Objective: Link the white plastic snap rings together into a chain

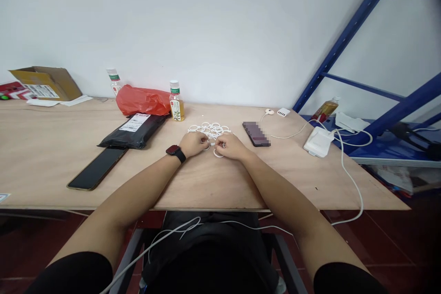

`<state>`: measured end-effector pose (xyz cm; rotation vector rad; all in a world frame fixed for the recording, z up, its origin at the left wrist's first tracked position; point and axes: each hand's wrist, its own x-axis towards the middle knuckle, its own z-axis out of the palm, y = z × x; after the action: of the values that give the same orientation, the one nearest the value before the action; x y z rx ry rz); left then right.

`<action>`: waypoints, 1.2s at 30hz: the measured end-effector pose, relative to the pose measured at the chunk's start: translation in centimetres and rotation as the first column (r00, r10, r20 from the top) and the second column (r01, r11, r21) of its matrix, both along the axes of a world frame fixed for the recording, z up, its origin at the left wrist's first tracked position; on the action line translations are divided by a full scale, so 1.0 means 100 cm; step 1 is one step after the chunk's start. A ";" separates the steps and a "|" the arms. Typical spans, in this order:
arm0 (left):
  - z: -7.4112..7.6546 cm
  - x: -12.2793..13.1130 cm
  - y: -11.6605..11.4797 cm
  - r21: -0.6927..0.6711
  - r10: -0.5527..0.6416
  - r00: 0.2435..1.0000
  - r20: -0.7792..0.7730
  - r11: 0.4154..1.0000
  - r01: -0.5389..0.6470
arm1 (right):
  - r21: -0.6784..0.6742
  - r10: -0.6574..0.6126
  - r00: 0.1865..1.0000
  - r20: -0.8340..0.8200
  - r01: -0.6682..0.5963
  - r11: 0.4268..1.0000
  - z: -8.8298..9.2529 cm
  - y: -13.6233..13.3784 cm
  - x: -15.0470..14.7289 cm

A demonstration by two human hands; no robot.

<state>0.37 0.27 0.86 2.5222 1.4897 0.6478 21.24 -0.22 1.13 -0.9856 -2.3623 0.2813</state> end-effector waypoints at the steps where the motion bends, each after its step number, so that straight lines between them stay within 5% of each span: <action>1: 0.000 0.000 0.000 0.006 -0.005 1.000 -0.007 1.000 0.005 | -0.006 -0.009 1.000 0.002 0.009 1.000 -0.001 0.001 0.001; 8: -0.004 -0.002 0.004 -0.005 -0.022 1.000 -0.005 1.000 0.022 | -0.053 -0.077 0.997 -0.020 0.076 0.996 -0.004 0.005 0.003; 22: -0.010 -0.001 0.006 0.060 -0.052 0.999 0.016 0.997 0.051 | 0.091 -0.165 0.986 0.028 0.162 0.983 -0.010 0.012 0.006; 36: -0.017 -0.003 0.011 0.080 -0.083 0.996 -0.019 0.993 0.085 | 0.028 -0.160 0.979 0.126 0.158 0.987 -0.013 0.010 0.006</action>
<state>0.05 1.33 -0.88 2.6395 1.3804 0.6900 21.80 0.82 -0.20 -1.2094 -2.3774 0.1393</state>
